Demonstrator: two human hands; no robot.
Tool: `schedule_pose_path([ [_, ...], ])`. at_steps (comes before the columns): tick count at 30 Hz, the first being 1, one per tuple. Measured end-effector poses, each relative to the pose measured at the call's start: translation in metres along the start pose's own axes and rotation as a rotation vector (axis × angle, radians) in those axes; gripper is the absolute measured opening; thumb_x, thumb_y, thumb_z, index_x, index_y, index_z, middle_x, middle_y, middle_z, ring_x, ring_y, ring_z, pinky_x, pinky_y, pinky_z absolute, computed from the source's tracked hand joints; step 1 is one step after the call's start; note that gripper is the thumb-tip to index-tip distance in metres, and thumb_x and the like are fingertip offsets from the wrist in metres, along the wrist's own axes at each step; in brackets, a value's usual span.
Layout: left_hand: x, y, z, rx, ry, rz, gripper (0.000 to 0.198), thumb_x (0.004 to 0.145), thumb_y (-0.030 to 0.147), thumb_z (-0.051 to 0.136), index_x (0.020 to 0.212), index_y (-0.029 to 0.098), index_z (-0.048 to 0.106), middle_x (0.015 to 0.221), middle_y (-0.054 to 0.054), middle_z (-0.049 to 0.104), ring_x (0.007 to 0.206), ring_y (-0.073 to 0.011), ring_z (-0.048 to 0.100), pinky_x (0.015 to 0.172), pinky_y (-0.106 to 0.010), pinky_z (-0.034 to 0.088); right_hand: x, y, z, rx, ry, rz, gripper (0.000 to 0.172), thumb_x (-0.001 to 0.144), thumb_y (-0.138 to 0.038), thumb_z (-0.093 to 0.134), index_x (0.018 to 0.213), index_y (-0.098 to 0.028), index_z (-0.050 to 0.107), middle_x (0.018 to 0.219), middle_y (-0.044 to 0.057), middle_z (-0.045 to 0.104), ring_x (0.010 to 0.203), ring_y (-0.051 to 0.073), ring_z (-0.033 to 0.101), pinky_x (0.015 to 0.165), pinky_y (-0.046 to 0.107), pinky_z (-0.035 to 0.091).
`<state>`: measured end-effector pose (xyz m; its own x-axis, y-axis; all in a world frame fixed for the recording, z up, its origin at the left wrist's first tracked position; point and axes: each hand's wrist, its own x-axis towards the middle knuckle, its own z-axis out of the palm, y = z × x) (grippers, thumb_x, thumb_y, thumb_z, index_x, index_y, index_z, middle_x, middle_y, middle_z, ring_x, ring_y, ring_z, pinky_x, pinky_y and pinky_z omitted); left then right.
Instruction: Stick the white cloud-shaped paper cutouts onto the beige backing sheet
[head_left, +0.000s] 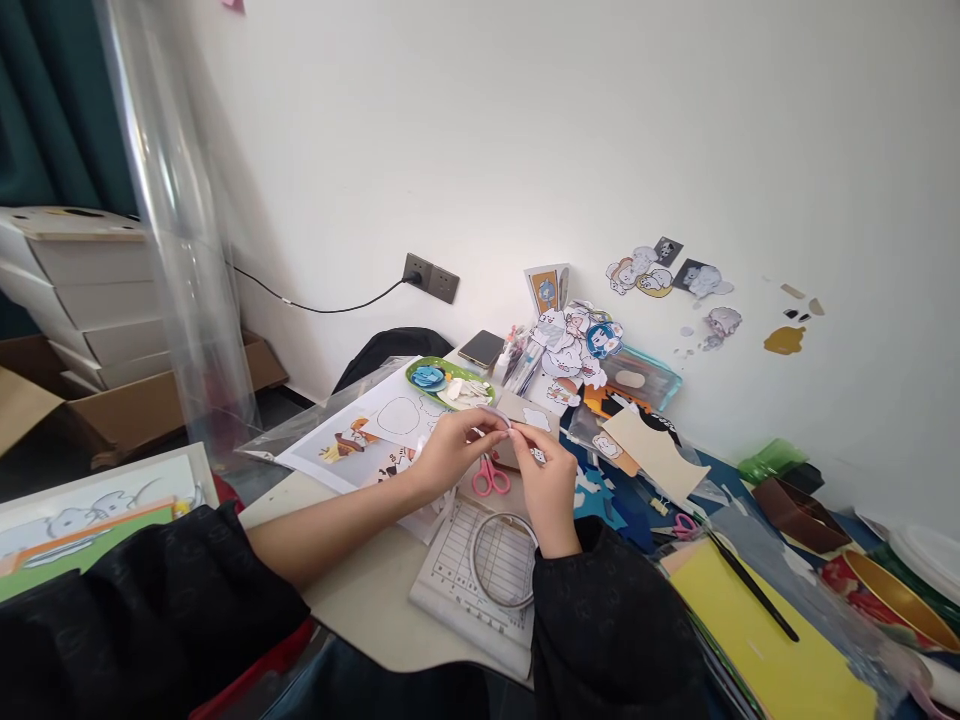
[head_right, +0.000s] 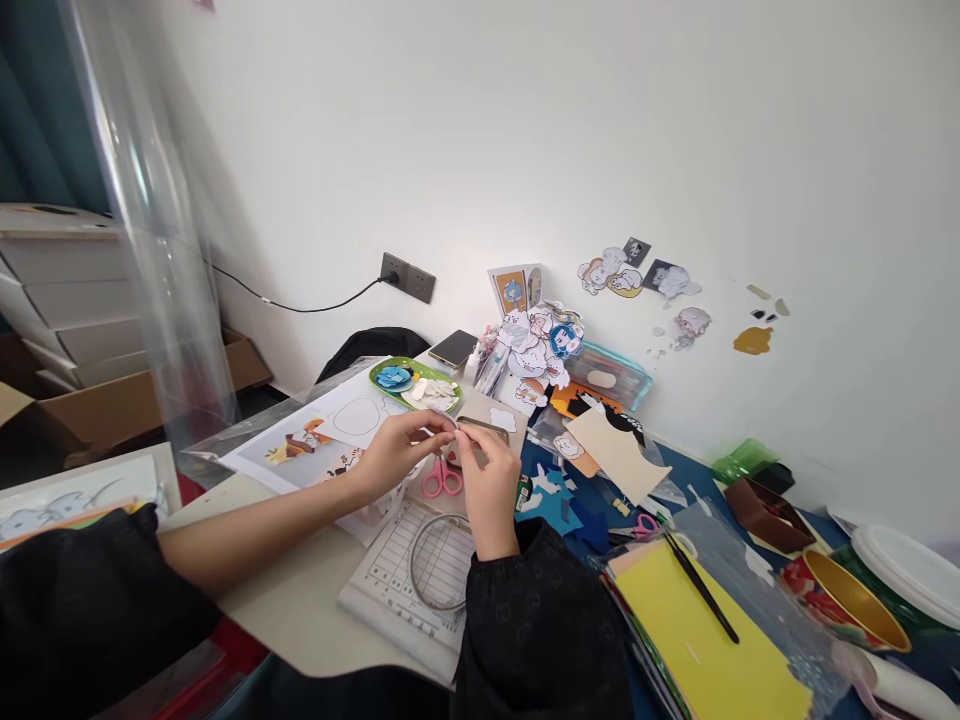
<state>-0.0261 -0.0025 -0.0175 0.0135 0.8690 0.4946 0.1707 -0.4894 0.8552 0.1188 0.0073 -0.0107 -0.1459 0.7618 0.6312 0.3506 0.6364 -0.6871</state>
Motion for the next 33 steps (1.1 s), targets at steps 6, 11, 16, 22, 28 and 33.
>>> schedule_pose_path([
  [6, 0.001, -0.0008, -0.0027, 0.11, -0.019, 0.123, 0.011, 0.083, 0.025, 0.057, 0.082, 0.018, 0.065, 0.083, -0.004, 0.066, 0.073, -0.0135, 0.059, 0.064, -0.023, 0.048, 0.0025, 0.0026, -0.0039, 0.047, -0.042, 0.033, 0.019, 0.083, -0.028, 0.055, 0.087, -0.021, 0.072, 0.09, 0.005, 0.072, 0.084, 0.021, 0.066, 0.075, 0.032, 0.052],
  [11, 0.0014, 0.0005, -0.0036, 0.15, -0.028, 0.172, 0.011, 0.083, 0.025, 0.057, 0.083, 0.018, 0.065, 0.085, -0.005, 0.067, 0.073, -0.0135, 0.06, 0.063, -0.023, 0.048, 0.0044, 0.0042, -0.0051, 0.085, -0.049, 0.061, 0.017, 0.081, -0.029, 0.058, 0.084, -0.02, 0.072, 0.088, 0.005, 0.072, 0.084, 0.022, 0.066, 0.076, 0.033, 0.052],
  [16, 0.0014, 0.0041, -0.004, 0.171, -0.023, 0.16, 0.012, 0.083, 0.025, 0.057, 0.081, 0.017, 0.066, 0.082, -0.006, 0.068, 0.072, -0.0144, 0.061, 0.063, -0.023, 0.048, 0.0039, 0.0045, -0.0052, 0.118, -0.054, 0.092, 0.019, 0.083, -0.031, 0.057, 0.085, -0.02, 0.072, 0.09, 0.005, 0.072, 0.086, 0.022, 0.066, 0.076, 0.032, 0.052],
  [22, 0.0014, 0.0058, -0.0036, 0.182, -0.014, 0.13, 0.013, 0.083, 0.027, 0.057, 0.082, 0.017, 0.066, 0.081, -0.006, 0.068, 0.073, -0.0154, 0.062, 0.063, -0.023, 0.048, 0.0027, 0.0058, -0.0048, 0.141, -0.071, 0.104, 0.023, 0.085, -0.033, 0.053, 0.089, -0.019, 0.071, 0.09, 0.005, 0.072, 0.084, 0.021, 0.066, 0.073, 0.031, 0.053],
  [28, 0.0007, 0.0052, -0.0032, 0.175, -0.032, 0.126, 0.013, 0.083, 0.026, 0.057, 0.083, 0.018, 0.066, 0.084, -0.005, 0.068, 0.074, -0.0144, 0.061, 0.062, -0.022, 0.047, 0.0023, -0.002, -0.0036, 0.094, -0.016, 0.057, 0.018, 0.082, -0.026, 0.054, 0.082, -0.019, 0.071, 0.084, 0.004, 0.071, 0.078, 0.019, 0.064, 0.072, 0.029, 0.05],
  [33, -0.0007, 0.0089, -0.0017, 0.121, -0.017, 0.04, 0.016, 0.083, 0.031, 0.057, 0.082, 0.018, 0.065, 0.079, -0.004, 0.065, 0.072, -0.0145, 0.058, 0.06, -0.024, 0.047, 0.0015, 0.0011, -0.0032, 0.038, 0.125, 0.079, 0.017, 0.079, -0.028, 0.056, 0.077, -0.017, 0.069, 0.076, 0.005, 0.069, 0.069, 0.018, 0.061, 0.067, 0.029, 0.048],
])
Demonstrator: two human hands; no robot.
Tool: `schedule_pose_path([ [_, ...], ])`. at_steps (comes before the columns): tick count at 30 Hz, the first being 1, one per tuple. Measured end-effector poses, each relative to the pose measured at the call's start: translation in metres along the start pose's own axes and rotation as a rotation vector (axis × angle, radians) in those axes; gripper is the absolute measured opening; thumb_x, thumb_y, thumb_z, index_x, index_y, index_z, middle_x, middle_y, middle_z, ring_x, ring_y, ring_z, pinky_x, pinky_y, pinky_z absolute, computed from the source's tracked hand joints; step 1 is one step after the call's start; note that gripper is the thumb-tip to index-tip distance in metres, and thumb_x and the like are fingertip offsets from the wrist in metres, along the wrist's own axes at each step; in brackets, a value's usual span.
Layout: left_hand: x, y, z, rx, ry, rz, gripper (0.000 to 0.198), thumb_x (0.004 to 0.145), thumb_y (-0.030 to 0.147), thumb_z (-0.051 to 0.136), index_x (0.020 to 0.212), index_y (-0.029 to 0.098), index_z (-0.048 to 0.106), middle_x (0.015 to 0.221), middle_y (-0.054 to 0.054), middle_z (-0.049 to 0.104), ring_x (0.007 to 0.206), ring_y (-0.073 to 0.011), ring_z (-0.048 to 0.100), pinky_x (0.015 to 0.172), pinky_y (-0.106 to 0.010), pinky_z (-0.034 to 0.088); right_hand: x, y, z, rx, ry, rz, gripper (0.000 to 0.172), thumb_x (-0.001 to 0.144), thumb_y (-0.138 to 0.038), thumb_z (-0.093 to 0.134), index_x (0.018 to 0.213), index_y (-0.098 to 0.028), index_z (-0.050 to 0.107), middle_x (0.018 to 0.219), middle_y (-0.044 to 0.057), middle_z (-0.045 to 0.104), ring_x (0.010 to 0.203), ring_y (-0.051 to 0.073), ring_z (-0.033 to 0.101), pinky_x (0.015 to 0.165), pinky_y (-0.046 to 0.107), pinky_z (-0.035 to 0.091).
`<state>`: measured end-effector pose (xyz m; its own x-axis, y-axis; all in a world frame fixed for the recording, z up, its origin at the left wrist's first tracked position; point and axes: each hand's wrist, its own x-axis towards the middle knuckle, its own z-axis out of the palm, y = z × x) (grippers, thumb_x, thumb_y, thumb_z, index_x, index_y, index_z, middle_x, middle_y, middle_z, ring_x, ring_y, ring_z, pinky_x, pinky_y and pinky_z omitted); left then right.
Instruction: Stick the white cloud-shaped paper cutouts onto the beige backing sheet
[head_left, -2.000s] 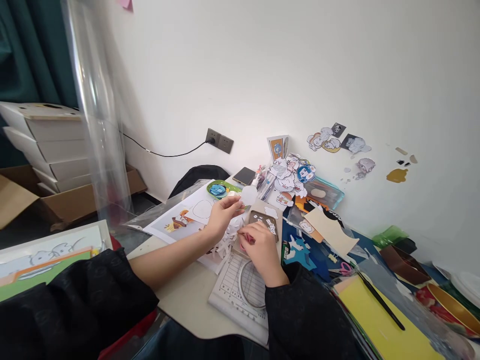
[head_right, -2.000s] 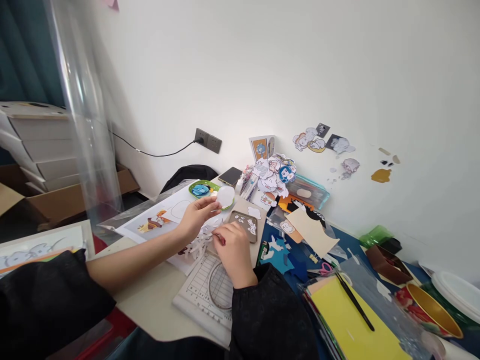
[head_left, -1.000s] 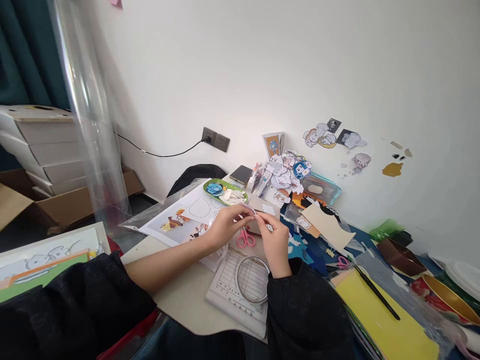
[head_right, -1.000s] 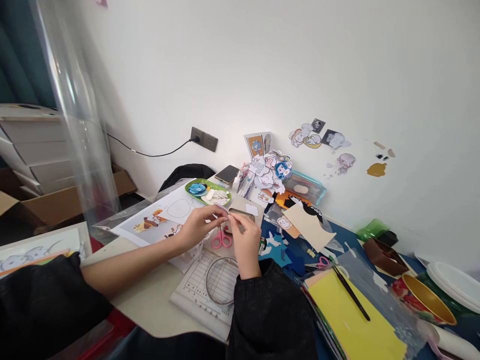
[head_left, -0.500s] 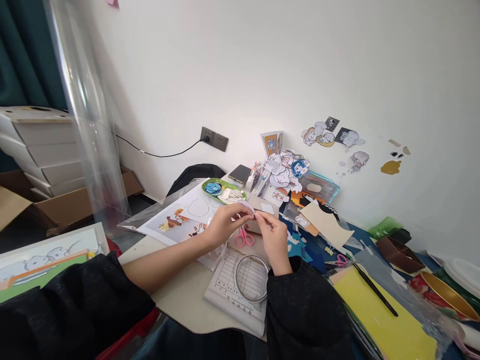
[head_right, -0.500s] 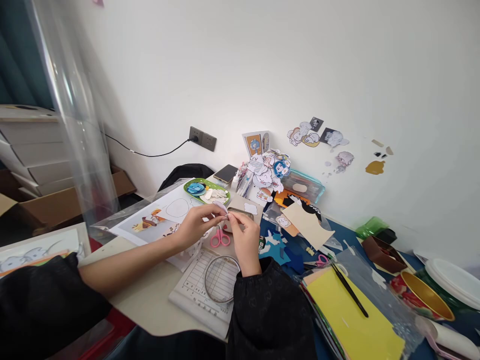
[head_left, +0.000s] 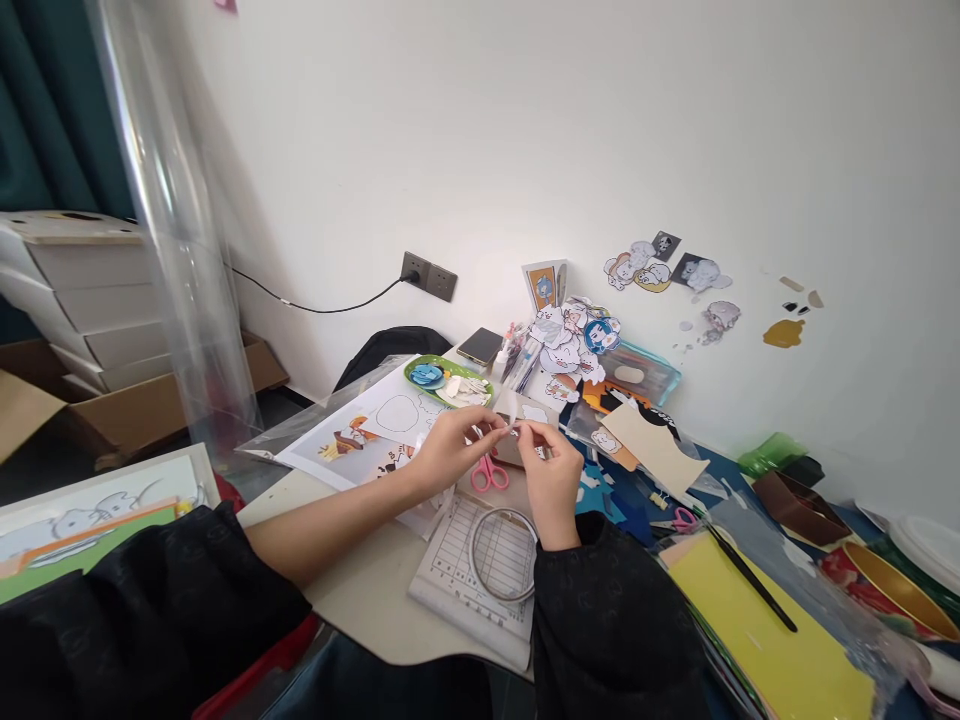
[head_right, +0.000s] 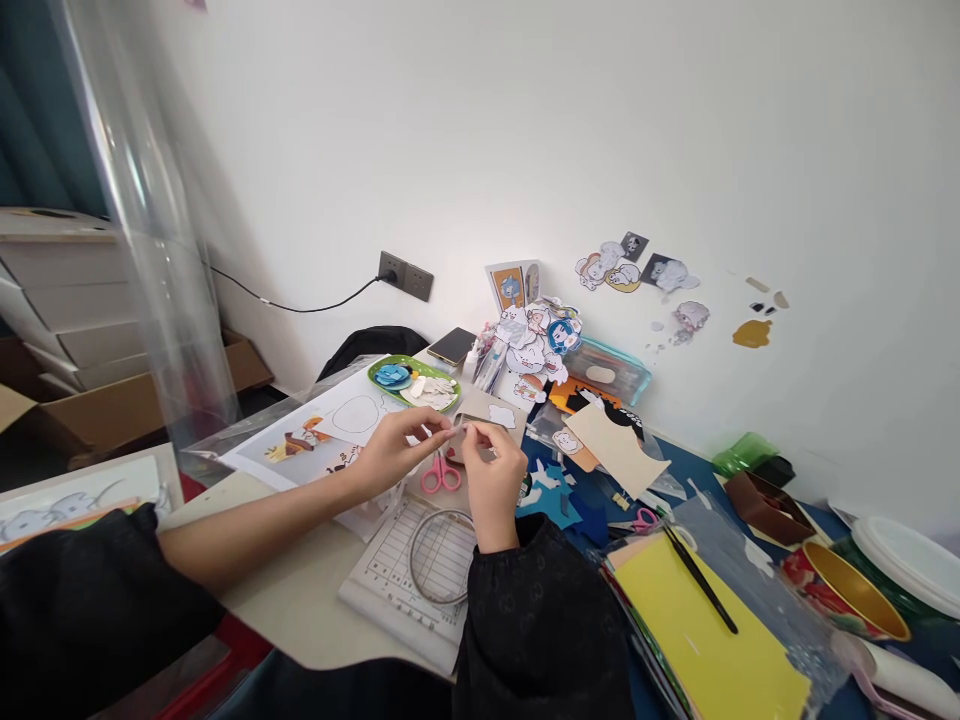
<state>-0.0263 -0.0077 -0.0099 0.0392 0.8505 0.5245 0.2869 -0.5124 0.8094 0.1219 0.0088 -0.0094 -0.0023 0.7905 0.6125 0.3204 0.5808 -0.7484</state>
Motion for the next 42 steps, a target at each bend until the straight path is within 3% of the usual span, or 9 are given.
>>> schedule_pose_path([
  [4, 0.003, 0.0, -0.001, -0.271, 0.125, -0.212, 0.018, 0.077, 0.035, 0.063, 0.077, 0.017, 0.062, 0.076, -0.002, 0.062, 0.068, -0.0142, 0.056, 0.056, -0.024, 0.046, 0.002, 0.014, -0.001, -0.007, 0.16, 0.079, 0.029, 0.084, -0.036, 0.049, 0.084, -0.012, 0.065, 0.076, 0.009, 0.069, 0.062, 0.018, 0.061, 0.059, 0.029, 0.049],
  [7, 0.007, -0.006, -0.004, -0.388, 0.217, -0.285, 0.021, 0.075, 0.037, 0.063, 0.077, 0.017, 0.058, 0.075, -0.002, 0.063, 0.066, -0.0135, 0.056, 0.055, -0.024, 0.046, 0.002, 0.018, -0.002, -0.015, 0.158, 0.076, 0.032, 0.086, -0.038, 0.045, 0.086, -0.011, 0.063, 0.077, 0.01, 0.069, 0.058, 0.017, 0.06, 0.056, 0.029, 0.049],
  [10, 0.011, -0.013, -0.007, -0.451, 0.297, -0.339, 0.022, 0.075, 0.038, 0.062, 0.077, 0.017, 0.055, 0.075, -0.002, 0.064, 0.066, -0.0124, 0.057, 0.057, -0.023, 0.045, -0.001, 0.011, 0.002, -0.051, 0.05, -0.01, 0.027, 0.086, -0.032, 0.046, 0.085, -0.013, 0.065, 0.078, 0.008, 0.068, 0.063, 0.017, 0.06, 0.059, 0.029, 0.048],
  [14, 0.013, -0.016, -0.007, -0.534, 0.354, -0.403, 0.022, 0.069, 0.035, 0.066, 0.075, 0.017, 0.053, 0.075, -0.002, 0.065, 0.067, -0.0128, 0.06, 0.06, -0.024, 0.046, -0.01, -0.002, 0.013, -0.095, -0.263, -0.218, 0.02, 0.079, -0.017, 0.052, 0.083, -0.022, 0.07, 0.082, 0.004, 0.069, 0.079, 0.019, 0.06, 0.074, 0.031, 0.046],
  [18, 0.013, -0.016, -0.005, -0.6, 0.352, -0.439, 0.025, 0.065, 0.032, 0.069, 0.074, 0.016, 0.052, 0.074, -0.003, 0.066, 0.069, -0.0148, 0.063, 0.061, -0.025, 0.046, -0.015, -0.006, 0.021, -0.15, -0.43, -0.299, 0.019, 0.075, -0.012, 0.055, 0.075, -0.024, 0.07, 0.073, 0.003, 0.067, 0.076, 0.02, 0.057, 0.073, 0.033, 0.044],
  [22, 0.012, -0.015, -0.003, -0.642, 0.312, -0.442, 0.024, 0.062, 0.029, 0.07, 0.073, 0.016, 0.053, 0.075, -0.004, 0.066, 0.072, -0.016, 0.064, 0.063, -0.026, 0.047, -0.013, -0.005, 0.016, -0.187, -0.393, -0.241, 0.012, 0.078, -0.018, 0.057, 0.069, -0.022, 0.064, 0.069, 0.003, 0.063, 0.074, 0.02, 0.054, 0.07, 0.033, 0.043],
  [28, 0.01, -0.014, 0.0, -0.651, 0.255, -0.407, 0.02, 0.06, 0.024, 0.072, 0.07, 0.016, 0.058, 0.066, 0.002, 0.06, 0.068, -0.0117, 0.058, 0.063, -0.024, 0.046, -0.008, -0.005, 0.009, -0.132, -0.323, -0.102, 0.015, 0.082, -0.019, 0.047, 0.082, -0.02, 0.062, 0.078, 0.005, 0.064, 0.073, 0.018, 0.058, 0.068, 0.03, 0.046],
  [36, 0.01, -0.018, -0.001, -0.61, 0.267, -0.396, 0.018, 0.063, 0.027, 0.07, 0.07, 0.016, 0.057, 0.063, 0.003, 0.057, 0.056, -0.0085, 0.051, 0.055, -0.022, 0.042, -0.013, -0.01, 0.015, 0.054, -0.489, 0.001, 0.031, 0.074, -0.009, 0.043, 0.09, -0.021, 0.066, 0.08, 0.002, 0.071, 0.071, 0.015, 0.066, 0.063, 0.024, 0.052],
  [42, 0.011, -0.018, -0.001, -0.578, 0.276, -0.378, 0.019, 0.063, 0.027, 0.071, 0.07, 0.016, 0.057, 0.066, 0.002, 0.054, 0.064, -0.0103, 0.053, 0.057, -0.021, 0.044, -0.012, -0.013, 0.013, 0.092, -0.446, 0.043, 0.023, 0.076, -0.013, 0.045, 0.072, -0.019, 0.067, 0.075, 0.003, 0.069, 0.069, 0.017, 0.064, 0.063, 0.027, 0.051],
])
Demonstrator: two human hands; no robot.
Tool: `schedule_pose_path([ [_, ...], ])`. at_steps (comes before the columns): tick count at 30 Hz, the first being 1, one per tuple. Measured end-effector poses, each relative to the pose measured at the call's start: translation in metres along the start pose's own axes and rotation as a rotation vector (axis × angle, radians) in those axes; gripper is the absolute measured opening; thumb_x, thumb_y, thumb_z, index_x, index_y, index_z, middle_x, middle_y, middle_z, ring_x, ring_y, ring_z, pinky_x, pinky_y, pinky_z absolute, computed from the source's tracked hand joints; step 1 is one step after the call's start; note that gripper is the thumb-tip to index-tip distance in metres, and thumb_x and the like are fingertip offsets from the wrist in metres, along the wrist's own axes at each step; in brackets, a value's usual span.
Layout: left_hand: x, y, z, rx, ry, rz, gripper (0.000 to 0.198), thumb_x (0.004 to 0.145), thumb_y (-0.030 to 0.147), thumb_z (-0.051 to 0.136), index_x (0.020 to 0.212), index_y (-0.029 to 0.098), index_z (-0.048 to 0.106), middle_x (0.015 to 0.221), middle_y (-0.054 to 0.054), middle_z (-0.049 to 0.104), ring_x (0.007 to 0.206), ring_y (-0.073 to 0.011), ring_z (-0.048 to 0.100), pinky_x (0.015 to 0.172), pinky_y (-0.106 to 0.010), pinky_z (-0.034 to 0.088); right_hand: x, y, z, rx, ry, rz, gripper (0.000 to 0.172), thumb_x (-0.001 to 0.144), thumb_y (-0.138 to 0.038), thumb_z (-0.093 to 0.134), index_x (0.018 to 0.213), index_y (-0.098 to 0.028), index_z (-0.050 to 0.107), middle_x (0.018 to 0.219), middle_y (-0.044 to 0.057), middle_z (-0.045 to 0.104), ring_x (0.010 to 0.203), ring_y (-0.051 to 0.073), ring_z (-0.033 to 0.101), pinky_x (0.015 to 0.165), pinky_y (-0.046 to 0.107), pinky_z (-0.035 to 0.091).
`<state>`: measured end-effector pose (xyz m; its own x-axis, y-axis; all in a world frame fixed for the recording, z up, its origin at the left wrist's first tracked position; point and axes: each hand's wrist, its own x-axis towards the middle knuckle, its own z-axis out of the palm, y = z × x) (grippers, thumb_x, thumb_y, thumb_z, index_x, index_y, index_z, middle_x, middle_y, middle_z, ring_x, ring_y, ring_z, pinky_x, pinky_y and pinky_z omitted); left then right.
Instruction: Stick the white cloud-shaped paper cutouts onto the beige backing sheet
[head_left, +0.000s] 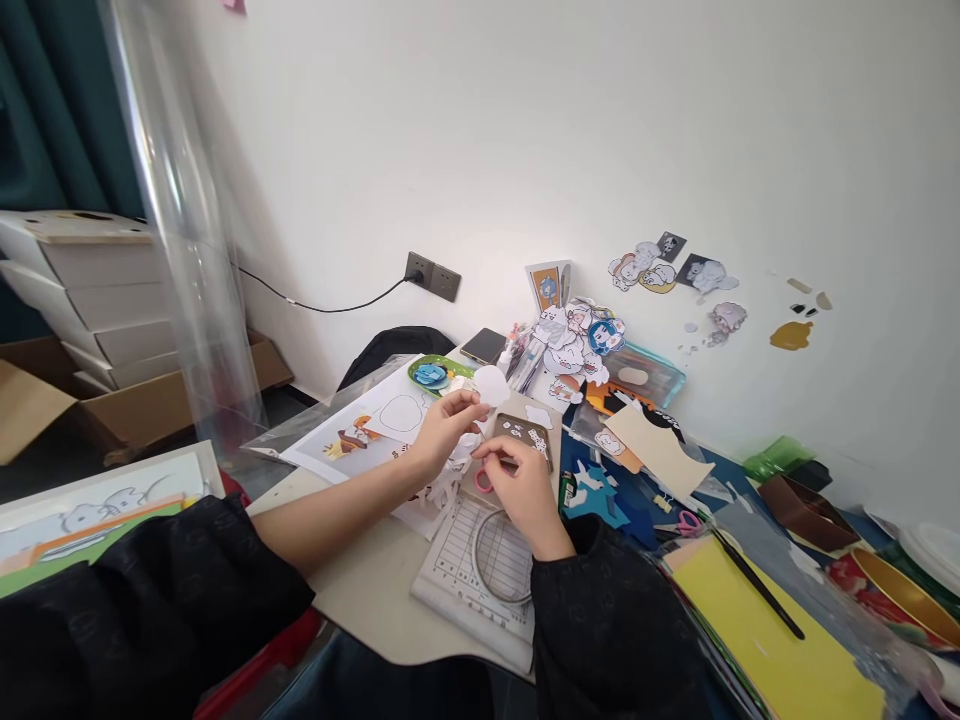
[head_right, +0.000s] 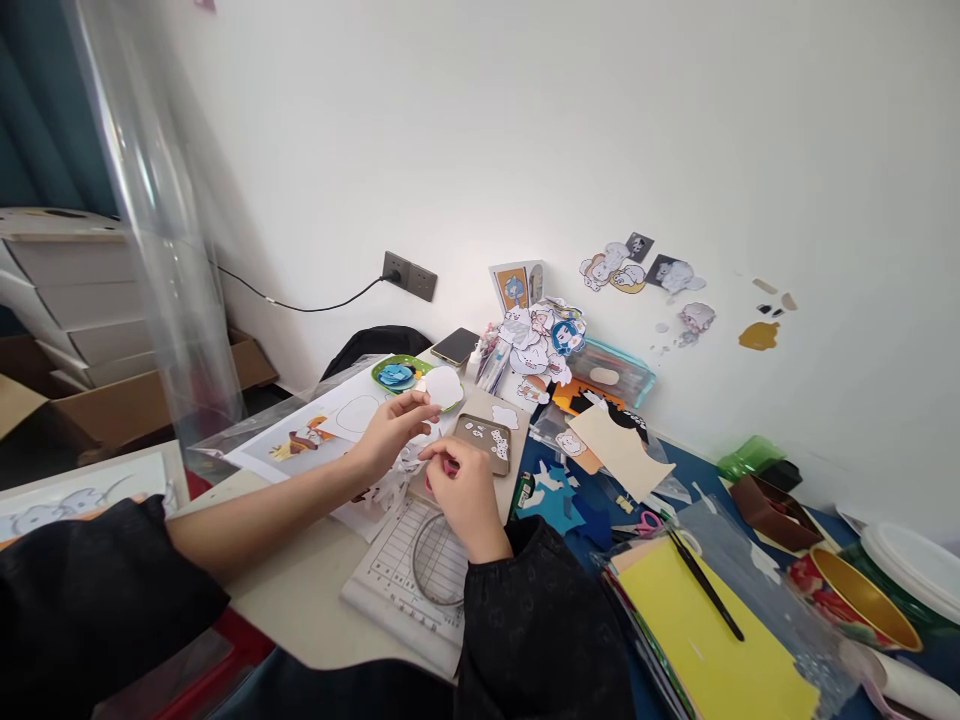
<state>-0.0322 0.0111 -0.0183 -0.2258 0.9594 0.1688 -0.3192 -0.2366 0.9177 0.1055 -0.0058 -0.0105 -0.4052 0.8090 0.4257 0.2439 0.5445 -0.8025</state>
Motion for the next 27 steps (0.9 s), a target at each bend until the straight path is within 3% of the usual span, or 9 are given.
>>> schedule_pose_path([
  [7, -0.004, 0.004, 0.003, 0.045, -0.088, 0.036, 0.021, 0.065, 0.031, 0.071, 0.072, 0.017, 0.058, 0.066, 0.001, 0.056, 0.063, -0.0114, 0.054, 0.057, -0.022, 0.045, 0.004, 0.007, -0.006, 0.103, 0.202, 0.094, 0.024, 0.082, -0.033, 0.052, 0.096, -0.018, 0.064, 0.092, 0.008, 0.068, 0.082, 0.021, 0.065, 0.071, 0.032, 0.054],
  [10, -0.01, 0.006, 0.006, 0.065, -0.173, 0.027, 0.021, 0.066, 0.032, 0.072, 0.072, 0.017, 0.059, 0.065, 0.001, 0.057, 0.058, -0.0101, 0.053, 0.056, -0.023, 0.045, 0.006, 0.013, -0.007, 0.176, 0.271, 0.134, 0.029, 0.08, -0.04, 0.055, 0.095, -0.017, 0.063, 0.093, 0.009, 0.069, 0.078, 0.021, 0.066, 0.066, 0.031, 0.055],
  [18, -0.019, 0.001, 0.011, 0.16, -0.388, -0.042, 0.022, 0.065, 0.03, 0.073, 0.077, 0.014, 0.063, 0.069, -0.002, 0.063, 0.062, -0.015, 0.059, 0.063, -0.029, 0.048, 0.009, 0.024, -0.012, 0.278, 0.409, 0.165, 0.033, 0.074, -0.043, 0.063, 0.088, -0.014, 0.065, 0.089, 0.01, 0.07, 0.082, 0.024, 0.066, 0.074, 0.036, 0.054],
  [22, -0.018, 0.005, 0.012, 0.148, -0.343, -0.01, 0.03, 0.064, 0.031, 0.074, 0.087, 0.016, 0.061, 0.08, -0.003, 0.063, 0.075, -0.0168, 0.059, 0.07, -0.029, 0.047, 0.009, 0.021, -0.015, 0.241, 0.408, 0.136, 0.032, 0.077, -0.042, 0.06, 0.092, -0.015, 0.068, 0.095, 0.01, 0.07, 0.087, 0.024, 0.065, 0.075, 0.036, 0.053],
  [27, -0.017, 0.011, 0.01, 0.078, -0.265, 0.016, 0.022, 0.073, 0.037, 0.067, 0.079, 0.017, 0.06, 0.075, 0.0, 0.061, 0.068, -0.0131, 0.057, 0.065, -0.024, 0.044, 0.007, 0.01, -0.015, 0.16, 0.361, 0.074, 0.028, 0.081, -0.039, 0.054, 0.092, -0.018, 0.069, 0.098, 0.009, 0.068, 0.09, 0.022, 0.062, 0.073, 0.031, 0.051],
])
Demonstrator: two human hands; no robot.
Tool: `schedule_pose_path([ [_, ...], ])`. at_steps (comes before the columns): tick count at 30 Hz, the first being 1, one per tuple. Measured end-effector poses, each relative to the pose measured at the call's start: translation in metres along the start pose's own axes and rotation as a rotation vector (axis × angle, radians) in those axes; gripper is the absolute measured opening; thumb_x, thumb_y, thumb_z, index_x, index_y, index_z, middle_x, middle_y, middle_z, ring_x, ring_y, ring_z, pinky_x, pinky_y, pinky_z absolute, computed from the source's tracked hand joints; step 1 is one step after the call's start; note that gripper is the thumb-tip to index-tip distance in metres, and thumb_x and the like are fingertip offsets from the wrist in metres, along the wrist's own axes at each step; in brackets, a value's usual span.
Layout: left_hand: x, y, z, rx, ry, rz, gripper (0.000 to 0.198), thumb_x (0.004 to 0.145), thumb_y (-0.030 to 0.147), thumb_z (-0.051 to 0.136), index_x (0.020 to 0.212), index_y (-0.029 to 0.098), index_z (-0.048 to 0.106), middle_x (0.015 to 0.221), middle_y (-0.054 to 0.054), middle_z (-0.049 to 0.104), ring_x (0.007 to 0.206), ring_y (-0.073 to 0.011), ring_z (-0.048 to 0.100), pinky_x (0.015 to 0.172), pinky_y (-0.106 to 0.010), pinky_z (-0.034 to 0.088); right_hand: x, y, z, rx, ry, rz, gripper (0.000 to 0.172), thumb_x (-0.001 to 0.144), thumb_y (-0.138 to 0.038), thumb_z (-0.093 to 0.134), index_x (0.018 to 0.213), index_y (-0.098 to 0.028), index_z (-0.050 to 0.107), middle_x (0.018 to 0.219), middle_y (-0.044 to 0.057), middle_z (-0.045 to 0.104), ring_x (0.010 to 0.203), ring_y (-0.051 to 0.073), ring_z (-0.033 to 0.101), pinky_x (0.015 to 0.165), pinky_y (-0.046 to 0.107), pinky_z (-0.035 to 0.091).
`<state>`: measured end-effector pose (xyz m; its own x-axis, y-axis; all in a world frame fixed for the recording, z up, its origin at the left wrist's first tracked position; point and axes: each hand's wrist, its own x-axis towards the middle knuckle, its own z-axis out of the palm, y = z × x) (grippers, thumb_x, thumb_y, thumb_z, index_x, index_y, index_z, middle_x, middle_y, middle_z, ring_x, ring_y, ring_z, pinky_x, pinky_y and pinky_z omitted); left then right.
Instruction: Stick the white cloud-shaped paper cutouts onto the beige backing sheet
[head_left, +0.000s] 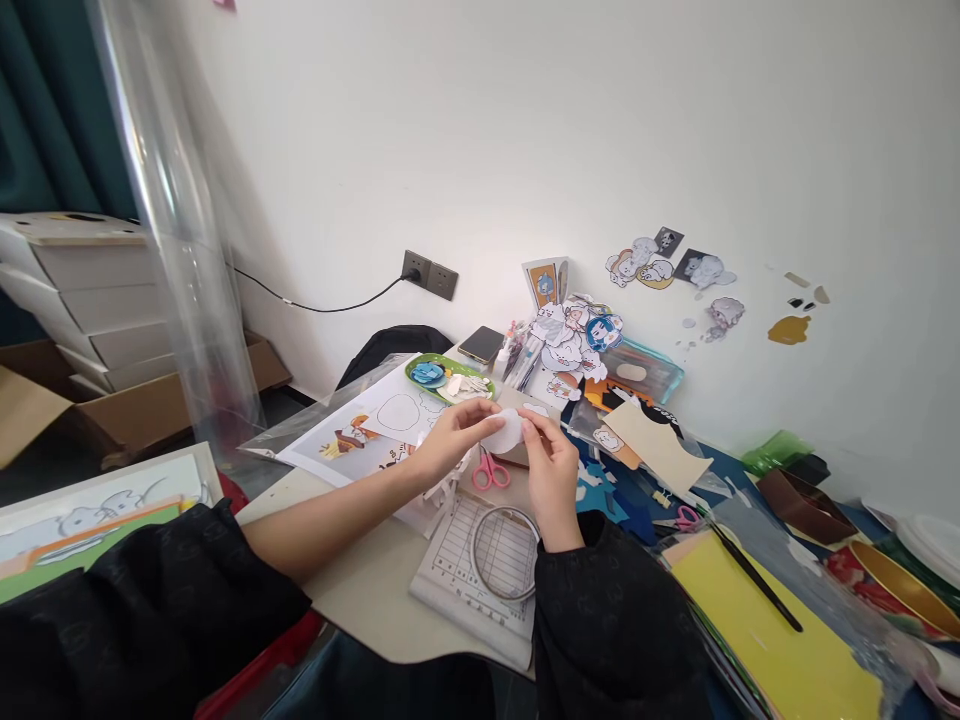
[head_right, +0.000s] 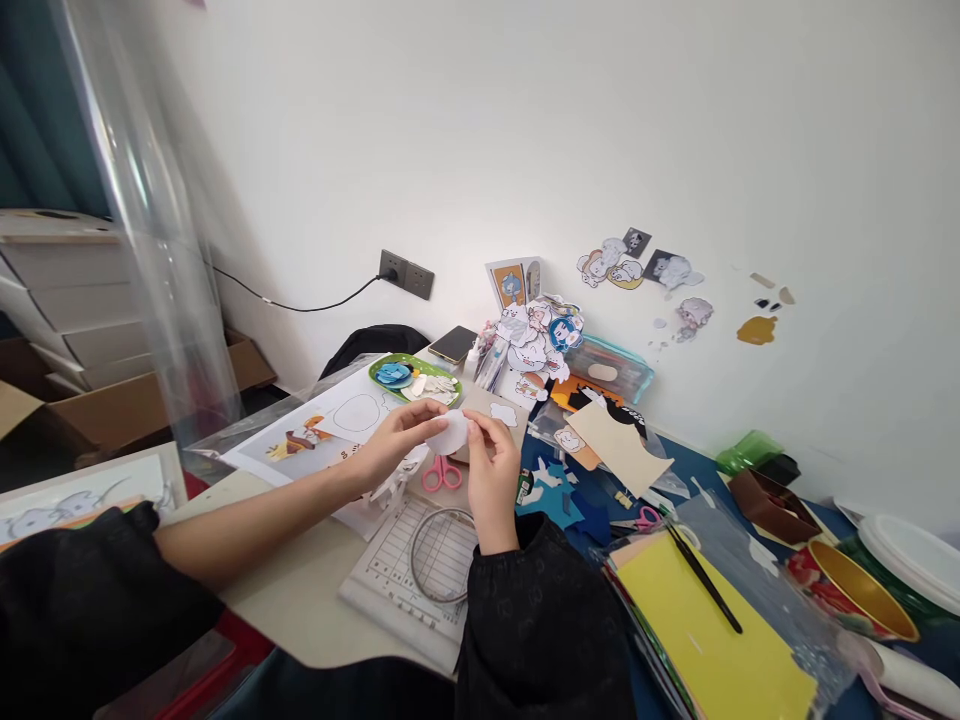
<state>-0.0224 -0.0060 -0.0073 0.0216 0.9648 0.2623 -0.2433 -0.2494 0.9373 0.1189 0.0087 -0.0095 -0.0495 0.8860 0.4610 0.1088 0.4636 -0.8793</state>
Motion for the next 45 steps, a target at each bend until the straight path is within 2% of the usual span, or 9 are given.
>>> schedule_pose_path([
  [6, -0.0001, -0.0019, -0.002, -0.014, 0.044, 0.01, 0.02, 0.073, 0.036, 0.067, 0.078, 0.017, 0.063, 0.072, 0.001, 0.061, 0.064, -0.0116, 0.054, 0.061, -0.023, 0.042, -0.0037, -0.0026, 0.0029, -0.071, -0.008, -0.045, 0.022, 0.083, -0.034, 0.052, 0.09, -0.018, 0.066, 0.088, 0.007, 0.066, 0.076, 0.018, 0.06, 0.064, 0.029, 0.051],
  [13, -0.001, -0.0032, -0.0015, 0.016, 0.024, 0.025, 0.018, 0.073, 0.035, 0.067, 0.078, 0.017, 0.064, 0.073, 0.0, 0.063, 0.066, -0.0131, 0.055, 0.064, -0.024, 0.042, -0.0066, -0.0049, 0.0039, -0.169, 0.067, -0.126, 0.01, 0.079, -0.028, 0.057, 0.079, -0.02, 0.063, 0.083, 0.004, 0.062, 0.073, 0.016, 0.055, 0.07, 0.03, 0.045],
  [22, -0.0036, -0.0017, -0.0009, 0.136, -0.046, 0.134, 0.017, 0.079, 0.033, 0.062, 0.084, 0.017, 0.066, 0.083, -0.002, 0.065, 0.078, -0.0146, 0.057, 0.07, -0.024, 0.044, -0.0073, -0.0052, 0.0022, -0.046, 0.003, -0.001, 0.023, 0.081, -0.036, 0.057, 0.088, -0.017, 0.069, 0.09, 0.007, 0.07, 0.083, 0.021, 0.065, 0.073, 0.031, 0.053],
  [33, -0.0024, -0.003, -0.0011, 0.117, -0.053, 0.149, 0.016, 0.08, 0.032, 0.062, 0.085, 0.018, 0.066, 0.084, -0.003, 0.068, 0.082, -0.0164, 0.061, 0.075, -0.025, 0.046, -0.0035, -0.0083, 0.0001, 0.035, -0.047, 0.033, 0.024, 0.081, -0.037, 0.058, 0.085, -0.018, 0.071, 0.088, 0.005, 0.072, 0.084, 0.022, 0.066, 0.072, 0.032, 0.054],
  [41, -0.0026, -0.0024, -0.0015, 0.188, -0.033, 0.148, 0.019, 0.079, 0.035, 0.062, 0.085, 0.017, 0.067, 0.086, -0.004, 0.068, 0.082, -0.0178, 0.061, 0.073, -0.026, 0.047, -0.0032, -0.0072, -0.0004, 0.043, -0.049, 0.037, 0.021, 0.079, -0.035, 0.06, 0.084, -0.018, 0.071, 0.088, 0.005, 0.073, 0.085, 0.023, 0.066, 0.074, 0.033, 0.054],
  [45, -0.002, -0.0041, -0.0013, 0.143, -0.041, 0.142, 0.018, 0.08, 0.034, 0.062, 0.085, 0.018, 0.066, 0.085, -0.003, 0.068, 0.082, -0.0171, 0.062, 0.074, -0.025, 0.047, -0.0027, -0.005, -0.0005, 0.046, -0.063, 0.038, 0.023, 0.08, -0.036, 0.058, 0.087, -0.019, 0.072, 0.093, 0.006, 0.072, 0.086, 0.023, 0.066, 0.074, 0.034, 0.054],
])
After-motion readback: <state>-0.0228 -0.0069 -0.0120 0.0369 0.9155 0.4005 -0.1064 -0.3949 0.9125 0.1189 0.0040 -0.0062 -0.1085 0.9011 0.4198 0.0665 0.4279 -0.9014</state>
